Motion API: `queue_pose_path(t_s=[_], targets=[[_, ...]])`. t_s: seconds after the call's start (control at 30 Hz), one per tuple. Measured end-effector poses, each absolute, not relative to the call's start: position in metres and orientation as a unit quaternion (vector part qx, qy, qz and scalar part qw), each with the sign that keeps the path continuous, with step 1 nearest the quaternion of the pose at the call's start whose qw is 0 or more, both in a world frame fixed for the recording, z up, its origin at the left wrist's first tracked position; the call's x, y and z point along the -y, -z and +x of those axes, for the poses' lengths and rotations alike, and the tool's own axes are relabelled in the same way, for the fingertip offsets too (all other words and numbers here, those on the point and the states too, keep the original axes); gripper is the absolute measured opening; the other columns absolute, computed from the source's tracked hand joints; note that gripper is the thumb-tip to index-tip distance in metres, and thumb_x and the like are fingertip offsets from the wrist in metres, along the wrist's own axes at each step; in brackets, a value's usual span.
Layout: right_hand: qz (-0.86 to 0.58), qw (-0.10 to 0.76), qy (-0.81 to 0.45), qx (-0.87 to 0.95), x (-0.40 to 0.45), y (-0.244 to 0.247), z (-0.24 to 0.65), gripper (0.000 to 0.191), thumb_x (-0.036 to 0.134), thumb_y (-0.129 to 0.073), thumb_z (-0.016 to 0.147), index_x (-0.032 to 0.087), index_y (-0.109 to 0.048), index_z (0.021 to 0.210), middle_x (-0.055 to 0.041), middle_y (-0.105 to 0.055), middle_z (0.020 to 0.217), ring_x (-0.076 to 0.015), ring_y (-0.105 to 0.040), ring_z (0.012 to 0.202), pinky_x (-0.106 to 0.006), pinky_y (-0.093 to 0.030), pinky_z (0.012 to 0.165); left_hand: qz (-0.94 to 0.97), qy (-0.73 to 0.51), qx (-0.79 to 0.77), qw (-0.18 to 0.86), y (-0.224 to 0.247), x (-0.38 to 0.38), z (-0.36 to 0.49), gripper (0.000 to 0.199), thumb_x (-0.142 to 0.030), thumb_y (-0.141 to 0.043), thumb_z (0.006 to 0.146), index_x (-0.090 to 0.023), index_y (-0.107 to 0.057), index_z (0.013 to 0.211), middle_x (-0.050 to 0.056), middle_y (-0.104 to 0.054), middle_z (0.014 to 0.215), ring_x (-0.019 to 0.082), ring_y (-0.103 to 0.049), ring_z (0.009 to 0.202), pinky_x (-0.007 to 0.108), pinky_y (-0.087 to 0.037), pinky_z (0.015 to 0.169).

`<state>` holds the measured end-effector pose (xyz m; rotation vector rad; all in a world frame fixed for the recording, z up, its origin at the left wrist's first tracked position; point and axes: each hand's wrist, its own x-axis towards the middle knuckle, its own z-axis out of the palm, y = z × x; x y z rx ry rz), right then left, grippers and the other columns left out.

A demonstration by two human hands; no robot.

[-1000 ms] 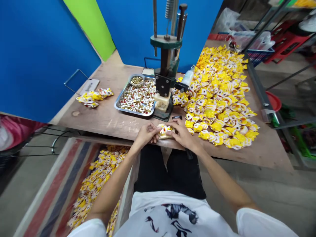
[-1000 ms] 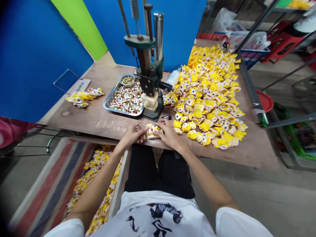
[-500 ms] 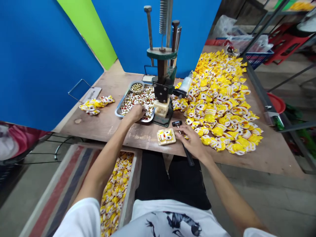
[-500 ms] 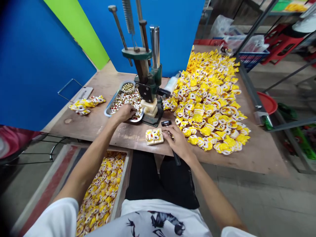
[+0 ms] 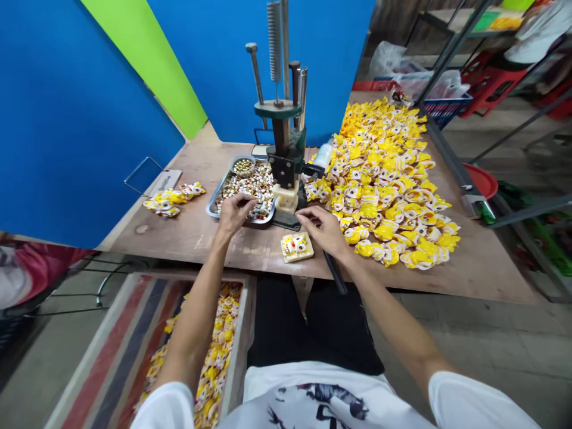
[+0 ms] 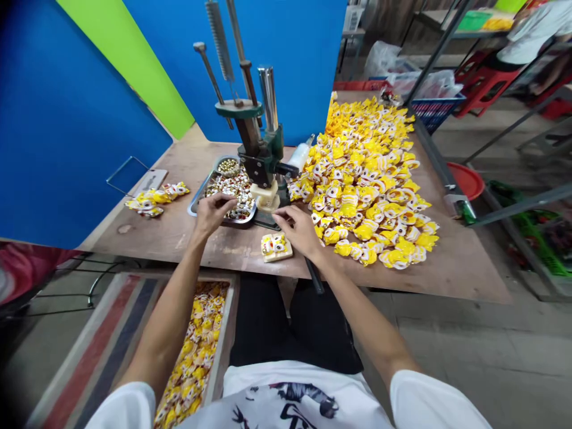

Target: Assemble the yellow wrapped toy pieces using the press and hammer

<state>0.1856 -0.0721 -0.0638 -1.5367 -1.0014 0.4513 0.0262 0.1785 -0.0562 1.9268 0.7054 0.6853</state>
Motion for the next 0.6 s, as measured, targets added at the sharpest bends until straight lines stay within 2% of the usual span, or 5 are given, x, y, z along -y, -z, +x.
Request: queue_pose_path(t_s=[0.13,0.27,0.4,0.47,0.6], targets=[[-0.591,0.646,-0.287,0.387,0.043,0.061,0.169,0.045,0.058,-0.082,0.095,0.021,-0.082,0.119,-0.0083,-0.084,0.123,-0.0246,-0.079,0.114,-0.039,-0.063,0.106,0.657,-0.348,-0.254,0.618,0.061,-0.103,0.016,0.030,-0.044,-0.089,0.087,-0.020,-0.084,0.104,0.006,-0.083,0.106,0.018,-0.074,0.095,0.030,-0.059,0.092],[-0.599,0.642,-0.262,0.400,0.047,0.060,0.154,0.040,0.057,-0.081,0.096,0.022,-0.085,0.116,-0.0079,-0.085,0.119,-0.0259,-0.080,0.113,-0.039,-0.063,0.105,0.581,-0.364,-0.279,0.672,0.075,-0.050,0.013,0.031,-0.048,-0.088,0.087,-0.023,-0.084,0.105,0.004,-0.082,0.100,0.016,-0.073,0.088,0.029,-0.060,0.089],[-0.624,0.570,-0.215,0.489,0.065,0.057,0.165,0.025,0.042,-0.075,0.103,0.023,-0.087,0.114,-0.0075,-0.086,0.115,-0.0246,-0.080,0.107,-0.037,-0.061,0.099,0.584,-0.323,-0.285,0.688,0.074,-0.042,0.006,0.039,-0.059,-0.082,0.091,-0.021,-0.084,0.102,0.007,-0.082,0.099,0.019,-0.074,0.090,0.034,-0.061,0.093],[-0.636,0.511,-0.208,0.540,0.069,0.058,0.177,0.021,0.034,-0.071,0.104,0.023,-0.088,0.112,-0.0077,-0.085,0.110,-0.0238,-0.080,0.102,-0.036,-0.060,0.095,0.608,-0.296,-0.291,0.677,0.070,-0.046,0.003,0.043,-0.063,-0.081,0.093,-0.020,-0.084,0.095,0.008,-0.082,0.096,0.020,-0.073,0.088,0.033,-0.061,0.090],[-0.660,0.385,-0.208,0.611,0.062,0.064,0.194,0.018,0.021,-0.072,0.100,0.021,-0.089,0.105,-0.0089,-0.084,0.101,-0.0226,-0.076,0.092,-0.033,-0.056,0.085,0.618,-0.205,-0.322,0.687,0.069,-0.056,0.004,0.041,-0.056,-0.095,0.077,-0.018,-0.080,0.080,0.005,-0.075,0.078,0.019,-0.068,0.078,0.027,-0.054,0.072]])
